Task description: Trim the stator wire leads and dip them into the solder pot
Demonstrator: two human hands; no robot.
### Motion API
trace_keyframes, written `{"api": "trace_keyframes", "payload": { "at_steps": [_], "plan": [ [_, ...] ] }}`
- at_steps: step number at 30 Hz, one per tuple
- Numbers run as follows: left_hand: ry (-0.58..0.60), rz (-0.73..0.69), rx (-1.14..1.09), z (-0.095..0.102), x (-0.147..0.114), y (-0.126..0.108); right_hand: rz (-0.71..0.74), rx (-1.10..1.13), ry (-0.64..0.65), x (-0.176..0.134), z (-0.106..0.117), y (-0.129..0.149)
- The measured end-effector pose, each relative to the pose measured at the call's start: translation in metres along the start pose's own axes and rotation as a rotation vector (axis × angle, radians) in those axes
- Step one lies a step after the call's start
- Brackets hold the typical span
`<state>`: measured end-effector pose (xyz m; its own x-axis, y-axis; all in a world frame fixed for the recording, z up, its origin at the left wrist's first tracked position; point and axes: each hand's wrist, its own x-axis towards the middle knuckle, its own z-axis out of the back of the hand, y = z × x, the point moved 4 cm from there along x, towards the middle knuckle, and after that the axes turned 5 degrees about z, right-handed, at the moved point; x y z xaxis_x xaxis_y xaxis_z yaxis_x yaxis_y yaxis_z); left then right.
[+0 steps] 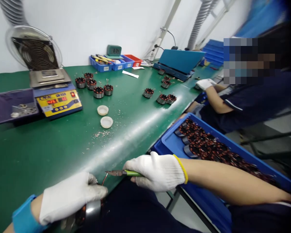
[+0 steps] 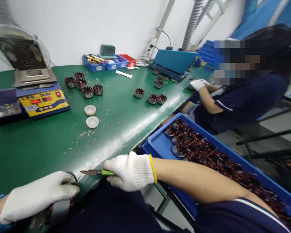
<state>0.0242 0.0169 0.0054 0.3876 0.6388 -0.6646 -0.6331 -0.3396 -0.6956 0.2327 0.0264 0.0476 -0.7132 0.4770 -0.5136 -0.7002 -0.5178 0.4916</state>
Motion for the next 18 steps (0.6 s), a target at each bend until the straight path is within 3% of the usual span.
{"api": "trace_keyframes", "payload": {
  "at_steps": [5,8,12,14,16,18],
  "plan": [
    [0.205,0.123,0.209,-0.001,0.007,-0.011,-0.202,-0.042,0.007,-0.009,-0.016,-0.006],
    [0.222,0.142,0.083,0.001,0.007,-0.011,-0.263,-0.226,-0.189,-0.006,-0.01,-0.015],
    [0.016,-0.217,-0.323,0.011,0.01,-0.009,-0.446,-0.435,-0.458,0.006,0.008,-0.042],
    [-0.109,-0.308,-0.529,0.016,0.012,-0.001,-0.489,-0.486,-0.538,0.015,0.015,-0.051],
    [-0.245,-0.358,-0.709,0.02,0.014,0.008,-0.404,-0.492,-0.664,0.023,0.018,-0.048],
    [-0.39,-0.414,-0.834,0.023,0.014,0.014,-0.208,-0.371,-0.817,0.03,0.016,-0.034]
  ]
}}
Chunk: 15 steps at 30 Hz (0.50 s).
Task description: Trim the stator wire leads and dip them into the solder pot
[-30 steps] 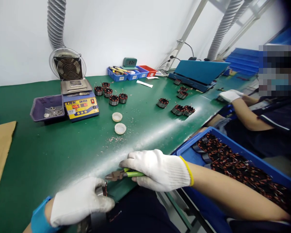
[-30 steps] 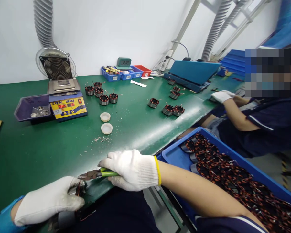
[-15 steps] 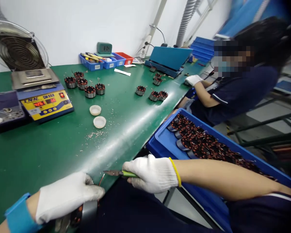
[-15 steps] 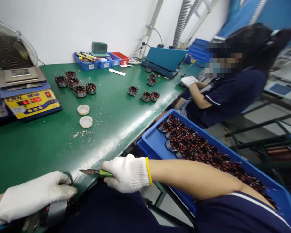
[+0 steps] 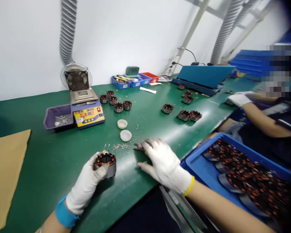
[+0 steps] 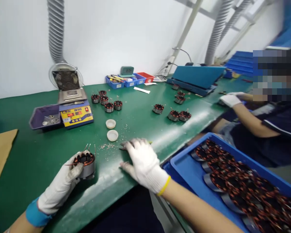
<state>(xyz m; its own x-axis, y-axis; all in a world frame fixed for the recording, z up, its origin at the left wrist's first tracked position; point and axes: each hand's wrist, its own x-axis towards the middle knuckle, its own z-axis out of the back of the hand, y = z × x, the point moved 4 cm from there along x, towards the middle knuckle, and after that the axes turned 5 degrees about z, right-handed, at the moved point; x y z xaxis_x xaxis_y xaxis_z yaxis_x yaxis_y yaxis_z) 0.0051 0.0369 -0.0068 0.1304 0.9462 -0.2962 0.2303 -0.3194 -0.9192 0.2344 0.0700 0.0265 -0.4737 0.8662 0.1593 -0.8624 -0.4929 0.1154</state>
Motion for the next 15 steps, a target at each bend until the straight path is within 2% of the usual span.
{"api": "trace_keyframes", "payload": {
  "at_steps": [2,4,6,8,11,13,15],
  "plan": [
    [-0.076,-0.081,-0.044,0.001,-0.002,-0.002,0.064,0.326,-0.05,0.0,-0.003,0.021],
    [-0.082,-0.14,-0.023,-0.002,-0.005,-0.004,0.075,0.633,0.044,0.002,-0.012,0.045],
    [-0.064,-0.206,0.045,-0.006,-0.009,-0.008,0.102,0.841,0.121,0.008,-0.019,0.065],
    [-0.058,-0.302,0.131,-0.008,-0.013,-0.01,0.162,0.984,0.081,0.017,-0.022,0.078],
    [0.024,-0.441,0.241,-0.011,-0.015,-0.007,0.265,1.048,-0.09,0.027,-0.021,0.081],
    [0.106,-0.448,0.278,-0.011,-0.011,0.001,0.345,0.97,-0.22,0.03,-0.018,0.078],
    [0.089,-0.416,0.389,-0.007,-0.006,0.013,0.415,0.866,-0.346,0.033,-0.012,0.073]
  ]
}}
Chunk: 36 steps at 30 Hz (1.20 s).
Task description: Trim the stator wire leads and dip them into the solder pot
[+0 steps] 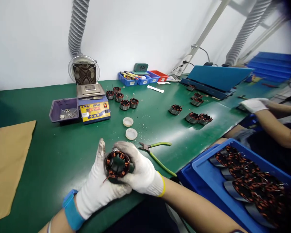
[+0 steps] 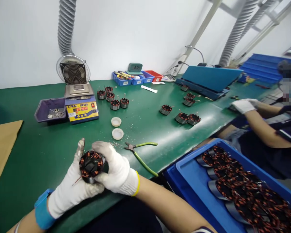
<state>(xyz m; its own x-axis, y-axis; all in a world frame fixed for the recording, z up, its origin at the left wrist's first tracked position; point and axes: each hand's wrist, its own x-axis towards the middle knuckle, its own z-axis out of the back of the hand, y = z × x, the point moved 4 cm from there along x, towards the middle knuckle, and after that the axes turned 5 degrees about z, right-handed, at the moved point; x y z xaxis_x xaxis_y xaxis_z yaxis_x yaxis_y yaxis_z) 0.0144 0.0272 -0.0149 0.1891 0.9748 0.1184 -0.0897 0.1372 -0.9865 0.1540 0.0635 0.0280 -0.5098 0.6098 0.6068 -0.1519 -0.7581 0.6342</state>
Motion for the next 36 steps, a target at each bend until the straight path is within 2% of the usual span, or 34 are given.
{"api": "trace_keyframes", "payload": {
  "at_steps": [5,8,10,13,15,19,23,26,30,36],
  "plan": [
    [-0.202,-0.009,0.702,0.008,0.003,0.02,0.171,-0.129,-0.122,0.016,0.025,-0.007],
    [-0.158,-0.011,0.886,0.005,0.006,0.019,0.18,-0.202,-0.156,0.039,0.041,-0.017],
    [-0.079,0.048,0.949,0.001,0.008,0.014,0.152,-0.295,-0.181,0.065,0.05,-0.03],
    [0.068,0.163,0.998,-0.003,0.011,0.008,0.149,-0.442,-0.238,0.12,0.061,-0.055],
    [0.143,0.22,1.005,-0.003,0.012,0.006,0.172,-0.521,-0.218,0.162,0.061,-0.073],
    [0.232,0.27,0.973,0.003,0.015,0.009,0.022,-0.677,-0.009,0.242,0.047,-0.107],
    [0.237,0.26,0.889,0.009,0.021,0.013,-0.026,-0.814,0.125,0.293,0.027,-0.121],
    [0.227,0.207,0.858,0.012,0.025,0.015,-0.033,-0.861,0.194,0.312,0.016,-0.124],
    [0.197,0.134,0.837,0.012,0.027,0.019,-0.026,-0.914,0.301,0.317,0.007,-0.122],
    [0.223,0.204,0.803,0.012,0.026,0.019,-0.1,-0.94,0.361,0.308,-0.004,-0.119]
  ]
}}
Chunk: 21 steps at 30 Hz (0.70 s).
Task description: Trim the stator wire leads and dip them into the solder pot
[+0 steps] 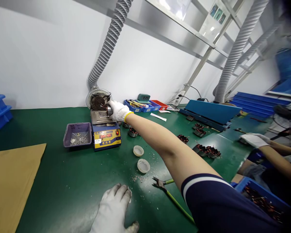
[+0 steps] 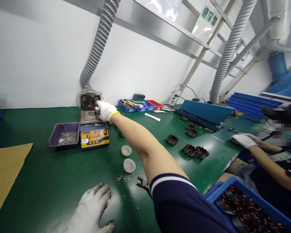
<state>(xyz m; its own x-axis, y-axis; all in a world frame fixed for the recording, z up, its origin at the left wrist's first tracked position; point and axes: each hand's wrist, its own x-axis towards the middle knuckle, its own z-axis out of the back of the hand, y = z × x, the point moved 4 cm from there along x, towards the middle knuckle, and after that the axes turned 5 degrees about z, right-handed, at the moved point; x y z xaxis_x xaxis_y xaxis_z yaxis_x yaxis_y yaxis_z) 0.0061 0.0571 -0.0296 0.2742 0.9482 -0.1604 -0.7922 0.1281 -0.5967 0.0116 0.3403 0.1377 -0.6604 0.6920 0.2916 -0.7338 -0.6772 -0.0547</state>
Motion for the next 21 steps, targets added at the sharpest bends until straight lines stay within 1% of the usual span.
{"api": "trace_keyframes", "payload": {
  "at_steps": [3,5,7,9,11,13,15,17,18,20,21],
  "plan": [
    [0.015,0.019,-0.003,0.003,-0.001,-0.002,-0.016,0.034,-0.047,-0.001,0.004,-0.004],
    [0.021,0.028,0.0,0.004,-0.001,-0.002,-0.034,0.096,-0.123,-0.005,0.011,-0.011],
    [0.023,0.029,-0.002,0.006,-0.001,-0.003,-0.045,0.2,-0.214,-0.017,0.021,-0.016],
    [0.015,0.038,-0.003,0.008,-0.002,-0.003,-0.054,0.338,-0.286,-0.038,0.031,-0.018],
    [-0.016,0.046,0.004,0.008,-0.004,-0.003,-0.075,0.48,-0.337,-0.067,0.037,-0.015],
    [-0.073,0.029,0.013,0.006,-0.006,-0.003,-0.098,0.617,-0.374,-0.1,0.039,-0.009],
    [-0.154,-0.024,-0.011,0.004,-0.007,-0.002,-0.117,0.73,-0.391,-0.133,0.037,-0.002],
    [-0.265,-0.045,-0.138,0.005,-0.007,0.002,-0.131,0.825,-0.377,-0.165,0.03,0.008],
    [-0.324,-0.024,-0.263,0.007,-0.007,0.005,-0.136,0.866,-0.357,-0.18,0.026,0.013],
    [-0.4,0.078,-0.624,0.014,-0.008,0.015,-0.14,0.922,-0.307,-0.209,0.02,0.026],
    [-0.399,0.142,-0.843,0.018,-0.009,0.019,-0.136,0.936,-0.281,-0.222,0.018,0.033]
  ]
}}
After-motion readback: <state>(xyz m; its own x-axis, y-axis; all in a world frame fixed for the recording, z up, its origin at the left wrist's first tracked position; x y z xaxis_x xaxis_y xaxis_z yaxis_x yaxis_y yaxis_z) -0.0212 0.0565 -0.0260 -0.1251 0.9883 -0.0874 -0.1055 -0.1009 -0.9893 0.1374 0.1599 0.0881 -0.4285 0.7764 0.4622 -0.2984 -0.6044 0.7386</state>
